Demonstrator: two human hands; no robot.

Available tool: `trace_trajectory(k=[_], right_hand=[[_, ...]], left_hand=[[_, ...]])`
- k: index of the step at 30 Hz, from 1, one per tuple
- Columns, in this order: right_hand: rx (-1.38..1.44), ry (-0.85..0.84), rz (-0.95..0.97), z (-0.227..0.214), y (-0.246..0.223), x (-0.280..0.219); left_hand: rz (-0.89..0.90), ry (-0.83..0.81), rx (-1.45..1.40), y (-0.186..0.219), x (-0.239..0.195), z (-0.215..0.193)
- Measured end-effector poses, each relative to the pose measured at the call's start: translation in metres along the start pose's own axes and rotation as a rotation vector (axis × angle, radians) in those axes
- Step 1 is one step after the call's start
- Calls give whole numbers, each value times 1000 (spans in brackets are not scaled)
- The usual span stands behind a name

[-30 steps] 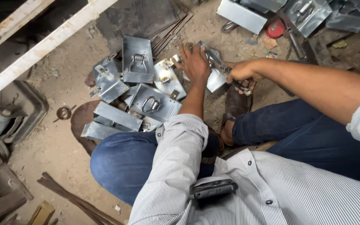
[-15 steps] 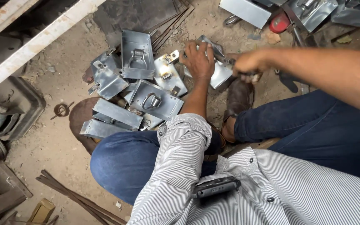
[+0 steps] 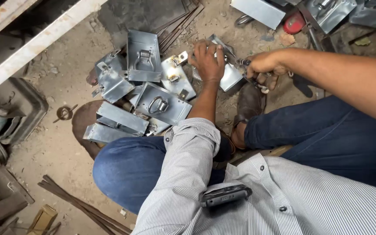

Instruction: Manually assemble and check small metal electrical-style boxes on the fabrication floor.

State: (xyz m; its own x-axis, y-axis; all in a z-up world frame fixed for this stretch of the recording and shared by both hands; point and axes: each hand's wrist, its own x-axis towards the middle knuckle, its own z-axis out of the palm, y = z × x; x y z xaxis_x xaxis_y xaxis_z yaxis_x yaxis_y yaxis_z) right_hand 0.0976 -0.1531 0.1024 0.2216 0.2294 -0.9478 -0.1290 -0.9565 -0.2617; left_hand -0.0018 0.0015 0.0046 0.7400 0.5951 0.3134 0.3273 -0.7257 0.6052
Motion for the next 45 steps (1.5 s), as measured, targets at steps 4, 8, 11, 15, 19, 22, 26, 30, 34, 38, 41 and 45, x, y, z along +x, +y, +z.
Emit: trace_trajectory(k=[4, 8, 11, 15, 19, 22, 26, 30, 34, 38, 41, 45], right_hand=[[-3, -62, 9, -9, -9, 11], [-161, -81, 91, -15, -23, 1], [-139, -159, 92, -20, -17, 11], [5, -120, 107, -4, -28, -33], [-45, -114, 26, 0, -18, -27], [-92, -66, 37, 10, -19, -43], [-79, -29, -16, 14, -12, -42], [-26, -16, -42, 17, -6, -32], [15, -31, -34, 12, -8, -34], [20, -114, 0, 2, -12, -9], [57, -188, 43, -12, -2, 34], [27, -179, 45, -5, -14, -7]], left_hand=[[23, -2, 3, -2, 2, 6], [4, -38, 11, 1, 2, 2], [8, -36, 19, 1, 2, 2], [12, -26, 28, 2, 1, 0], [-21, -42, 26, 5, 4, -1], [-50, -54, 70, 8, 5, -2], [-103, -117, 119, 11, 9, -6], [-186, -131, 158, 10, 17, -4], [-205, -163, 149, 12, 16, -5], [-105, -122, 131, -3, 2, 10], [-28, -73, 115, -6, 1, 12], [-29, -104, 106, 2, 2, 5]])
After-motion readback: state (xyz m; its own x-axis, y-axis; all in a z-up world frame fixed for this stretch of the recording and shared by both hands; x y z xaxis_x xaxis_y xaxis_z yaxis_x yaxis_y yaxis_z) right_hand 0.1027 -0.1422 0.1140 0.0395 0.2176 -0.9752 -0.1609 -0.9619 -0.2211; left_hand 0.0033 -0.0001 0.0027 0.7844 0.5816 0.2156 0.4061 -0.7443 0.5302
